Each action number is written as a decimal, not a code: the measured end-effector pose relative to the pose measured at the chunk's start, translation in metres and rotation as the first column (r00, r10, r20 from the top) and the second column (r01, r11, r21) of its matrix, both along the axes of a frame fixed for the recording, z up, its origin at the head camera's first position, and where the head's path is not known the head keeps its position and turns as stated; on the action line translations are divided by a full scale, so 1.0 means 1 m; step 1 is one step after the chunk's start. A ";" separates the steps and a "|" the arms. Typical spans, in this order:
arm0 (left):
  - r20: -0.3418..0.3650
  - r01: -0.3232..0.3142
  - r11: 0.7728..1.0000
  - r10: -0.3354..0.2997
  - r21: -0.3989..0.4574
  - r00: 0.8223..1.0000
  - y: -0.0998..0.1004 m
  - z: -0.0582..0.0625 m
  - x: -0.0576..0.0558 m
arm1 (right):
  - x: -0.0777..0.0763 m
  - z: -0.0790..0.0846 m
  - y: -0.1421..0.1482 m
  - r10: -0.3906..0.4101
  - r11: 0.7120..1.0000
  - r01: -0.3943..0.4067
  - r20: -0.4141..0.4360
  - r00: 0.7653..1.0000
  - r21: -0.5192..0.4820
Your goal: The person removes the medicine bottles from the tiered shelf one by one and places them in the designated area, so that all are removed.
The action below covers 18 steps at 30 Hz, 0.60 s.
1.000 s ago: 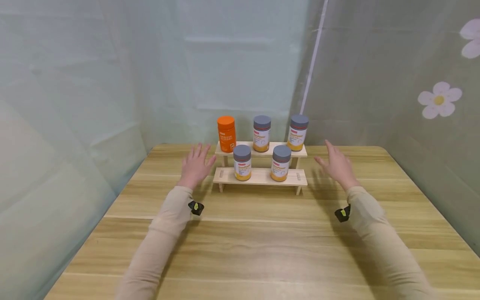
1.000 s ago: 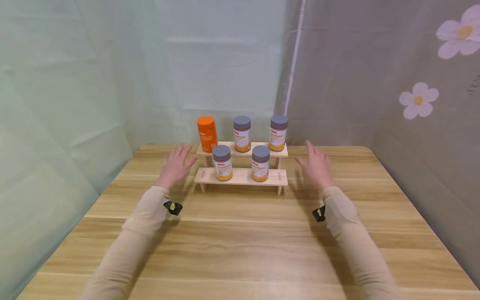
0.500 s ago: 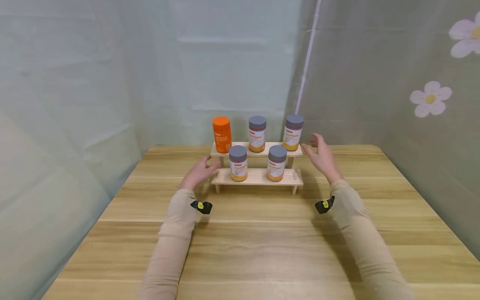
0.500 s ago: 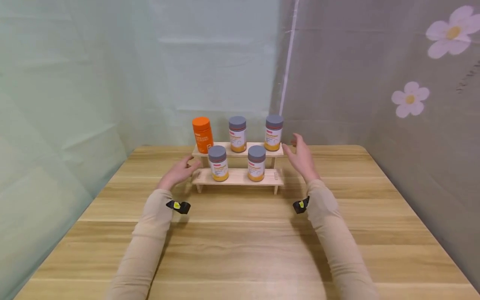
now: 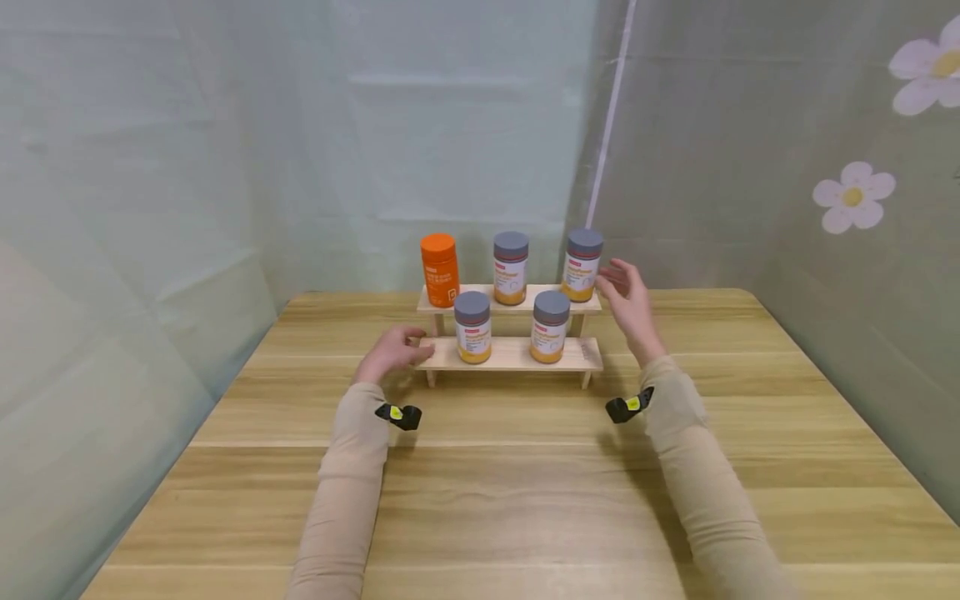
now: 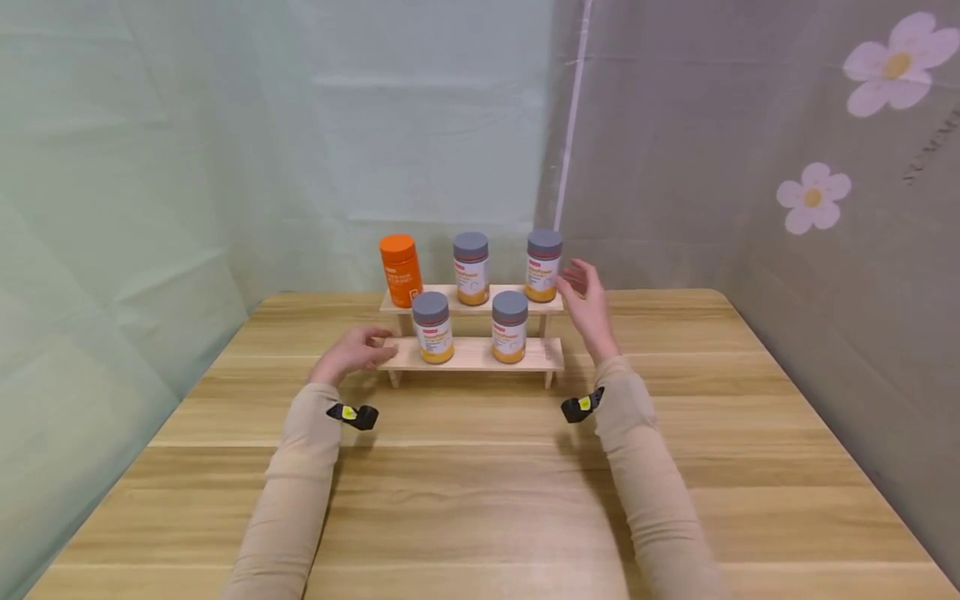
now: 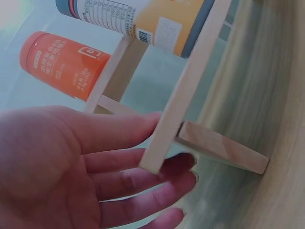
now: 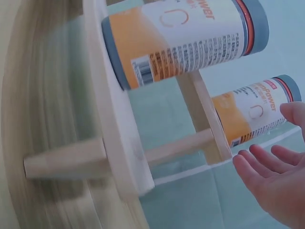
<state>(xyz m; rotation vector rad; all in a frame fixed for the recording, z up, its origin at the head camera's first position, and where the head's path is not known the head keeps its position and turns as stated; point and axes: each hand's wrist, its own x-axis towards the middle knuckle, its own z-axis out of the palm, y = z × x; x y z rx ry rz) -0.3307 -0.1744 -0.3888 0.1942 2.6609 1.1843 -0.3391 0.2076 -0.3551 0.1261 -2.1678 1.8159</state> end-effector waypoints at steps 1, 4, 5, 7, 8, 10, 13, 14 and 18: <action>0.003 0.002 1.000 -0.002 0.005 1.000 0.000 0.000 0.000 | -0.001 0.000 -0.001 0.001 1.000 -0.001 -0.001 1.000 -0.020; 0.009 0.003 1.000 -0.003 0.012 1.000 0.001 -0.001 -0.001 | -0.002 -0.001 -0.004 0.008 0.998 -0.008 -0.004 1.000 -0.069; 0.012 0.001 1.000 -0.001 0.017 1.000 0.001 -0.002 -0.001 | -0.002 -0.002 -0.005 0.008 0.997 -0.008 -0.007 1.000 -0.082; 0.018 -0.006 1.000 0.006 0.024 1.000 0.001 -0.003 -0.002 | -0.003 -0.004 -0.007 0.009 0.996 -0.010 -0.017 1.000 -0.092; 0.022 -0.010 1.000 0.010 0.027 1.000 0.001 -0.004 -0.003 | -0.003 -0.004 -0.008 0.010 0.995 -0.012 -0.020 1.000 -0.095; 0.025 -0.011 0.999 0.010 0.031 1.000 0.001 -0.005 -0.004 | -0.004 -0.005 -0.010 0.010 0.995 -0.013 -0.032 0.999 -0.097; 0.024 -0.015 0.999 0.014 0.032 1.000 0.001 -0.006 -0.005 | -0.006 -0.008 -0.012 0.011 0.995 -0.016 -0.053 0.999 -0.097; 0.023 -0.013 0.999 0.012 0.031 1.000 0.001 -0.006 -0.005 | -0.006 -0.008 -0.013 0.008 0.995 -0.014 -0.058 0.998 -0.097; 0.029 -0.029 0.999 0.028 0.028 0.999 0.002 -0.005 -0.004 | -0.008 -0.013 -0.018 0.000 0.998 -0.004 -0.063 0.998 -0.063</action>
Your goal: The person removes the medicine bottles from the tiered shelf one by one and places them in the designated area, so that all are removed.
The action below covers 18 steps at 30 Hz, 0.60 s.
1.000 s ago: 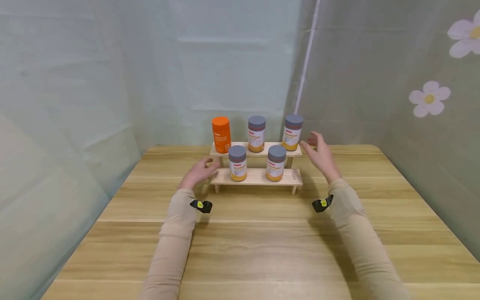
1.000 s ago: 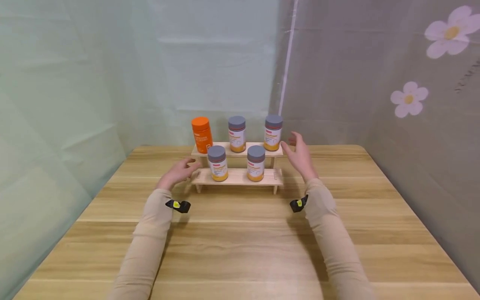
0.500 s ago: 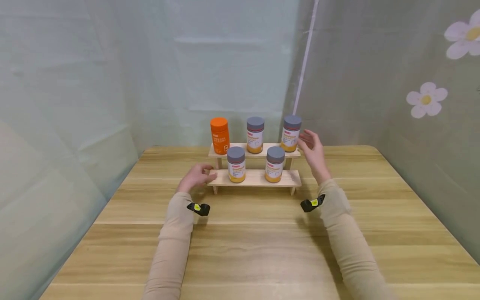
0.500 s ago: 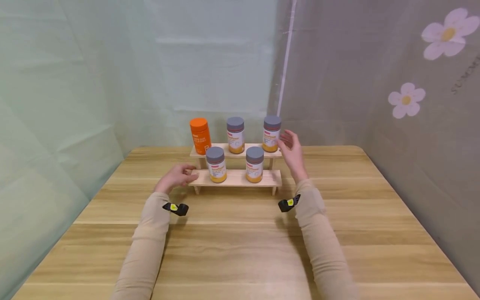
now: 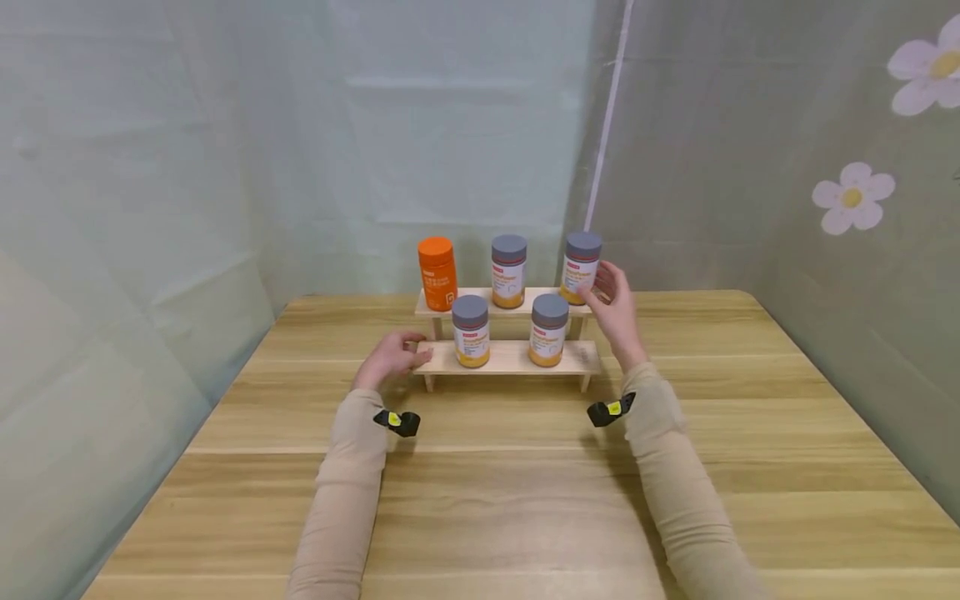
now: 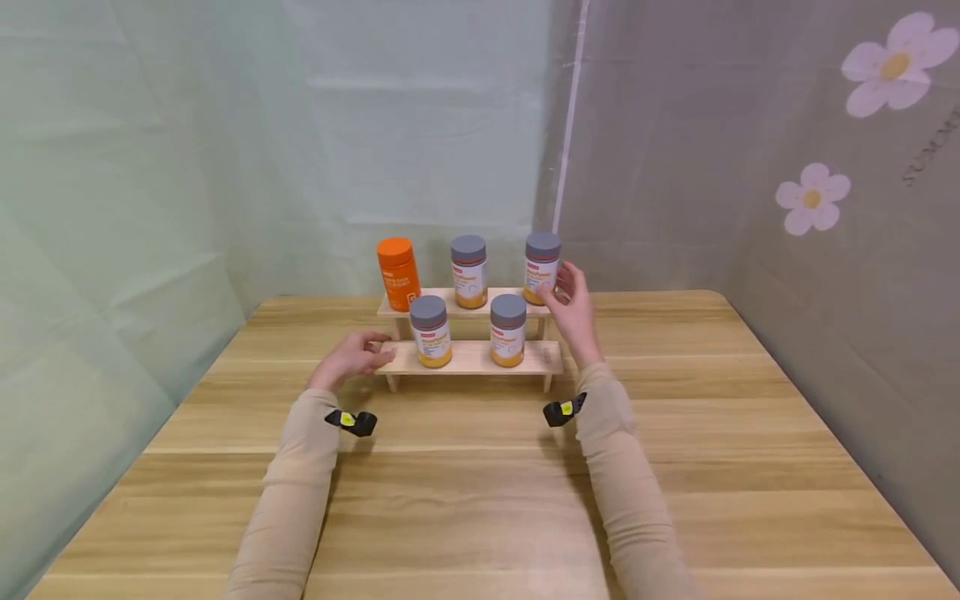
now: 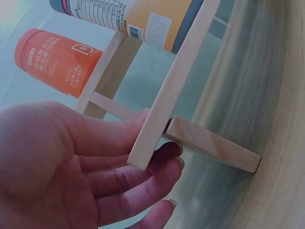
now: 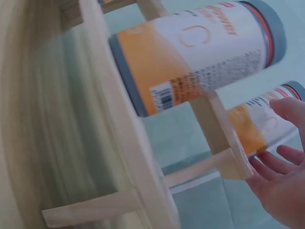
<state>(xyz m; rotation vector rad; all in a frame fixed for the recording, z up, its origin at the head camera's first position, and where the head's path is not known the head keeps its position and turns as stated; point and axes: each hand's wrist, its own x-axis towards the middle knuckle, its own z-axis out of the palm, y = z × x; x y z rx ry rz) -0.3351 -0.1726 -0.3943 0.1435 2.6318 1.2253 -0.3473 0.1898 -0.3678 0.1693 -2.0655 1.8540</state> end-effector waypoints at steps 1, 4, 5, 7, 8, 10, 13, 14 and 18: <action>0.000 0.002 1.000 -0.002 -0.005 1.000 0.000 0.000 0.000 | 0.000 -0.001 -0.002 -0.003 1.000 0.003 0.001 1.000 0.016; 0.009 -0.009 1.000 0.009 -0.012 1.000 0.000 0.001 0.001 | 0.000 -0.003 -0.007 -0.020 0.999 0.020 -0.009 1.000 0.046; 0.011 -0.008 1.000 0.008 -0.015 1.000 0.001 0.002 0.002 | 0.000 -0.003 -0.009 -0.028 0.998 0.028 -0.016 0.999 0.053; 0.008 -0.006 1.000 0.007 -0.010 1.000 0.001 0.002 0.002 | -0.002 -0.001 -0.012 -0.041 0.997 0.043 -0.028 0.999 0.066; 0.011 -0.009 1.000 0.009 -0.005 1.000 0.001 0.003 0.001 | -0.003 0.001 -0.013 -0.047 0.996 0.048 -0.030 0.998 0.069; 0.009 -0.005 1.000 0.005 -0.002 1.000 0.000 0.003 0.001 | -0.005 0.004 -0.016 -0.056 0.995 0.058 -0.027 0.998 0.083; 0.009 -0.004 1.000 0.004 -0.008 1.000 0.001 0.002 0.001 | -0.008 0.006 -0.018 -0.064 0.994 0.065 -0.020 0.998 0.092; 0.011 -0.005 1.000 0.005 -0.012 1.000 0.002 0.002 0.001 | -0.009 0.006 -0.019 -0.070 0.994 0.071 -0.017 0.997 0.086; 0.010 -0.007 1.000 0.007 -0.010 1.000 0.006 0.003 0.002 | -0.010 0.006 -0.017 -0.094 0.993 0.096 -0.023 0.995 0.074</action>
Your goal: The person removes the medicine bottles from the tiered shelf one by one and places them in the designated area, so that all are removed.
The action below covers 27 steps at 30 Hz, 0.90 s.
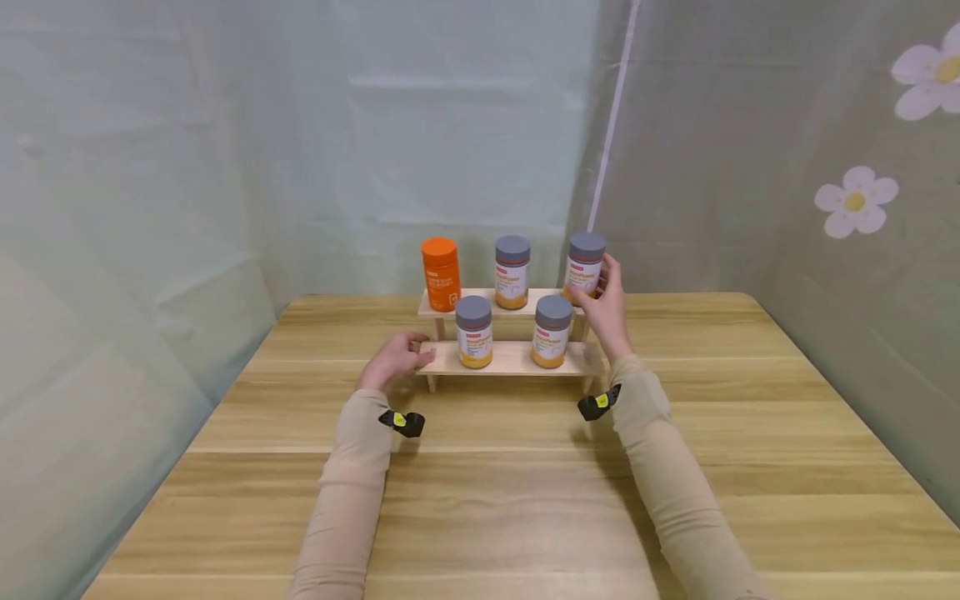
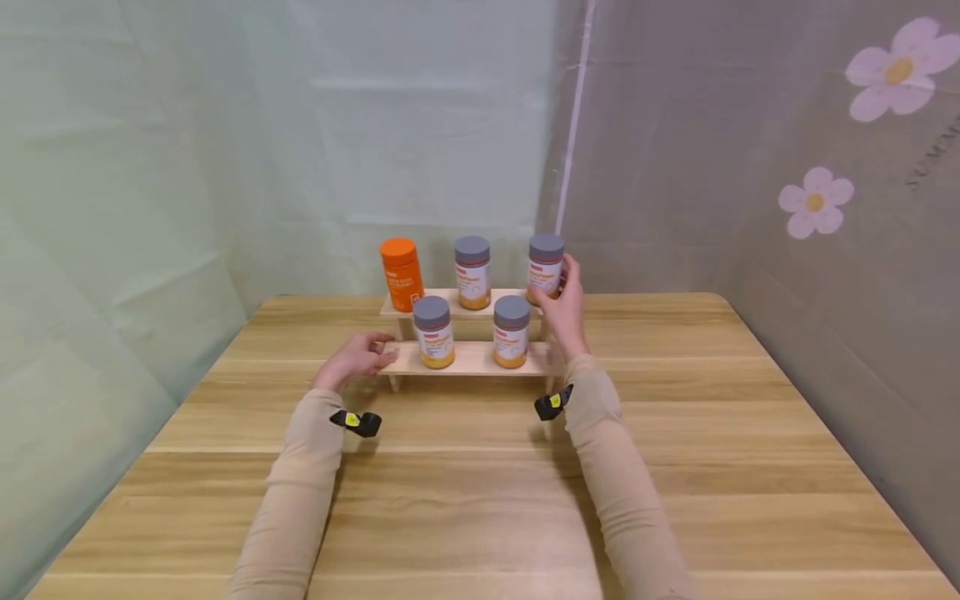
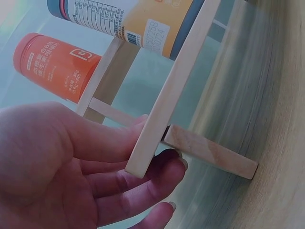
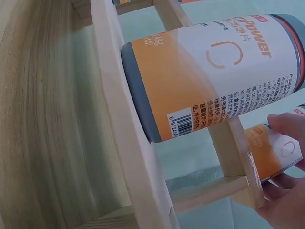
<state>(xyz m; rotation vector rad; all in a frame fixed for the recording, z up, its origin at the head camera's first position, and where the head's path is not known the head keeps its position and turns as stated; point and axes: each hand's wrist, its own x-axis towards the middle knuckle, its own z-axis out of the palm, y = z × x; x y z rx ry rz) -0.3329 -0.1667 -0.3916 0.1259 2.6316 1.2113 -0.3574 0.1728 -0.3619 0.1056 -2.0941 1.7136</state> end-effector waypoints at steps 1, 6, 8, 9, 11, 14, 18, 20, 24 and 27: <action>-0.003 0.002 1.000 -0.002 0.002 1.000 0.000 0.000 0.000 | 0.000 0.000 0.000 -0.010 1.000 0.011 -0.002 1.000 0.002; -0.003 0.005 1.000 -0.005 0.021 1.000 0.000 -0.002 -0.001 | -0.001 -0.001 0.003 -0.048 0.999 0.049 -0.019 0.999 0.013; 0.006 0.000 0.999 0.000 0.037 1.000 0.000 -0.003 -0.002 | 0.000 -0.002 0.005 -0.056 0.998 0.056 -0.021 0.998 0.013; 0.013 -0.002 0.999 0.001 0.048 1.000 0.000 -0.004 -0.002 | 0.000 -0.002 0.006 -0.059 0.998 0.059 -0.024 0.998 0.010; 0.024 -0.004 0.998 0.003 0.067 1.000 -0.001 -0.005 -0.004 | 0.001 -0.001 0.008 -0.062 0.998 0.063 -0.026 0.998 0.007; 0.034 -0.007 0.996 0.004 0.088 0.999 0.000 -0.006 -0.006 | 0.002 0.000 0.011 -0.063 0.998 0.063 -0.027 0.998 0.000; 0.041 -0.009 0.993 0.005 0.115 0.999 0.000 -0.006 -0.007 | 0.005 0.002 0.017 -0.063 0.998 0.062 -0.031 0.998 -0.023; 0.041 -0.004 0.992 -0.001 0.125 0.999 0.000 -0.006 -0.006 | 0.007 0.003 0.020 -0.064 0.997 0.063 -0.025 0.998 -0.045; 0.022 0.025 0.991 -0.028 0.132 0.999 -0.002 -0.004 -0.004 | 0.012 0.005 0.027 -0.072 0.993 0.072 0.007 0.997 -0.090; 0.019 0.016 0.992 -0.018 0.125 1.000 -0.003 -0.005 -0.004 | 0.017 0.006 0.032 -0.089 0.990 0.091 0.025 0.996 -0.107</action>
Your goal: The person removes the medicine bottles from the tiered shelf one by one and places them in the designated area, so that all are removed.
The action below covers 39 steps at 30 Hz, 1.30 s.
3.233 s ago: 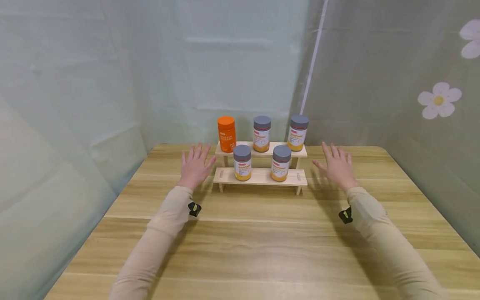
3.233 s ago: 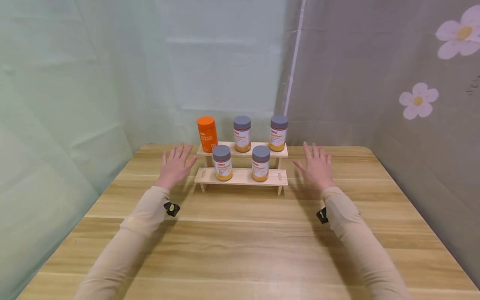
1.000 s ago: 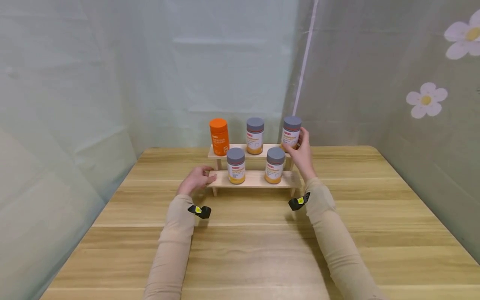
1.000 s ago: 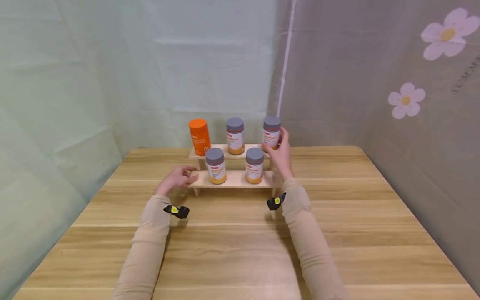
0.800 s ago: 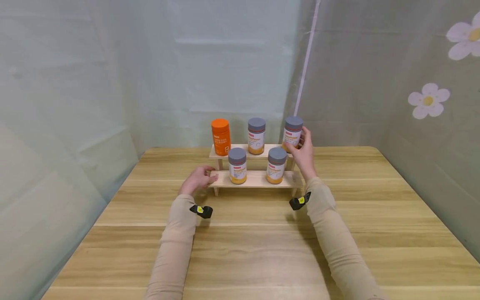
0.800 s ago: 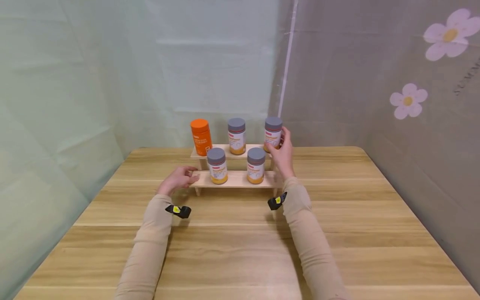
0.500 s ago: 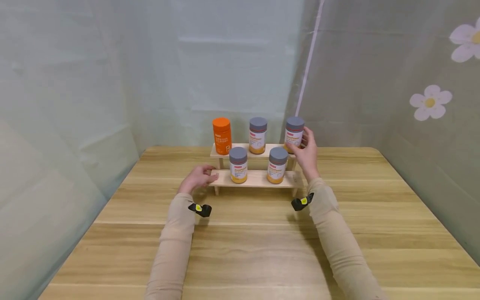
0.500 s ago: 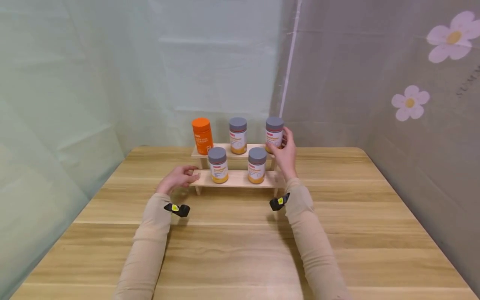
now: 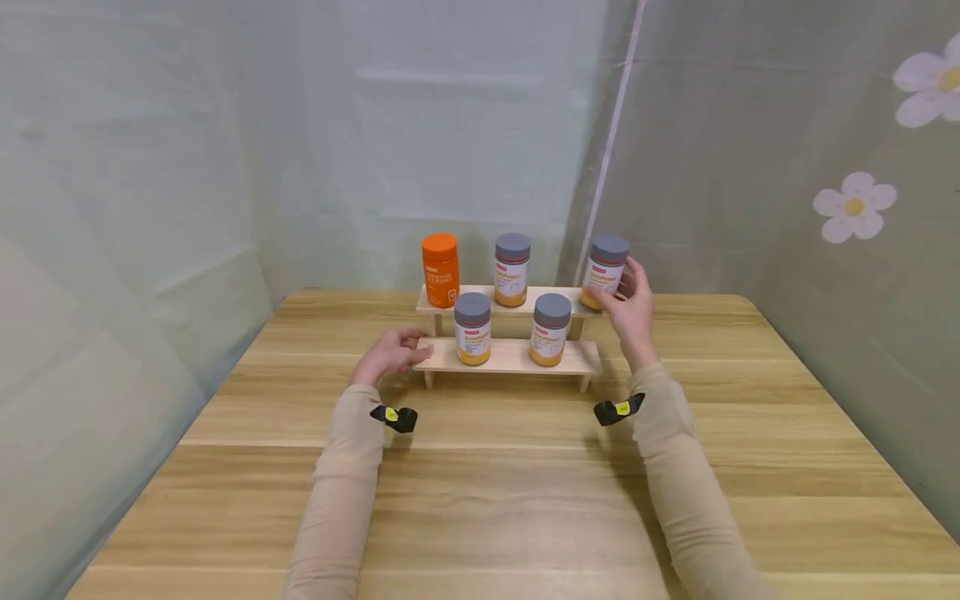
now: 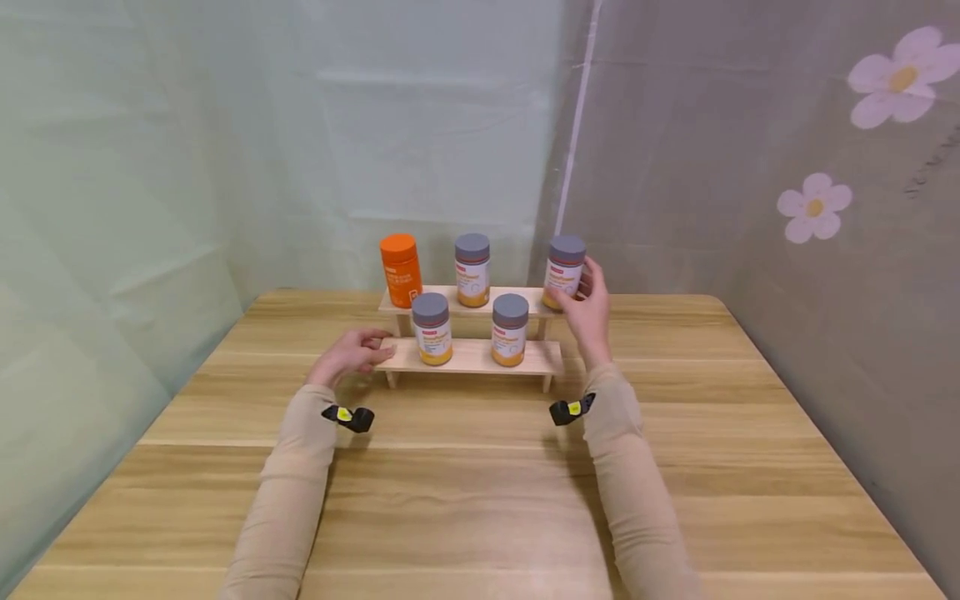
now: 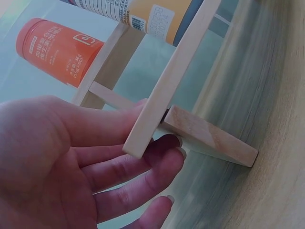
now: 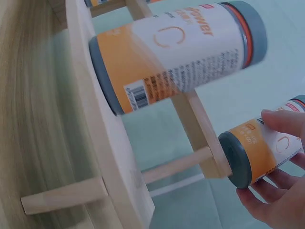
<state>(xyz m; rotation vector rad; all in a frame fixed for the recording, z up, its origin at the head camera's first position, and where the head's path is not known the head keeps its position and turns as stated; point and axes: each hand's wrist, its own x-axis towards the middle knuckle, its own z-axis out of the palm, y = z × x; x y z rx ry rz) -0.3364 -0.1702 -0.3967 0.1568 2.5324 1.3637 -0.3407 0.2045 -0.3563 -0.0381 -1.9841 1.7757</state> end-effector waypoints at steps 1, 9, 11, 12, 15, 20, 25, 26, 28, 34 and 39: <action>0.006 -0.008 1.000 0.008 -0.010 1.000 0.000 -0.001 -0.001 | 0.001 0.000 0.001 -0.008 1.000 0.008 0.001 1.000 -0.006; 0.019 -0.028 0.999 0.029 -0.024 0.999 0.002 0.000 -0.001 | 0.005 0.000 0.014 -0.047 0.999 0.047 -0.013 0.999 -0.007; 0.026 -0.032 0.999 0.033 -0.014 0.999 0.003 0.000 0.000 | 0.005 0.001 0.018 -0.053 0.999 0.053 -0.024 0.998 -0.007; 0.029 -0.034 0.999 0.034 -0.009 0.999 0.004 0.000 0.000 | 0.006 0.001 0.020 -0.058 0.998 0.058 -0.028 0.998 -0.008; 0.030 -0.030 1.000 0.030 -0.007 0.999 0.006 0.000 0.000 | 0.007 0.001 0.025 -0.067 0.998 0.066 -0.026 0.997 -0.012; 0.029 -0.031 0.999 0.032 -0.012 0.999 0.008 -0.002 0.000 | 0.008 -0.001 0.035 -0.053 0.999 0.053 -0.006 0.999 -0.004; 0.028 -0.029 0.999 0.029 -0.015 0.999 0.006 -0.002 0.001 | 0.008 -0.005 0.044 -0.024 1.000 0.024 0.020 1.000 0.009; 0.027 -0.029 0.999 0.030 -0.016 0.999 0.005 -0.002 0.002 | 0.008 -0.006 0.046 -0.017 1.000 0.017 0.030 0.999 0.019; 0.031 -0.030 0.999 0.031 -0.014 0.999 0.003 -0.002 0.002 | 0.008 -0.009 0.049 0.000 0.999 -0.002 0.049 0.999 0.044; 0.031 -0.035 0.999 0.035 -0.018 0.999 0.002 -0.004 -0.001 | 0.008 -0.016 0.056 0.035 0.995 -0.043 0.087 0.996 0.092; 0.020 -0.028 0.999 0.028 -0.029 0.999 0.001 -0.003 -0.001 | 0.007 -0.022 0.060 0.038 0.993 -0.050 0.108 0.993 0.108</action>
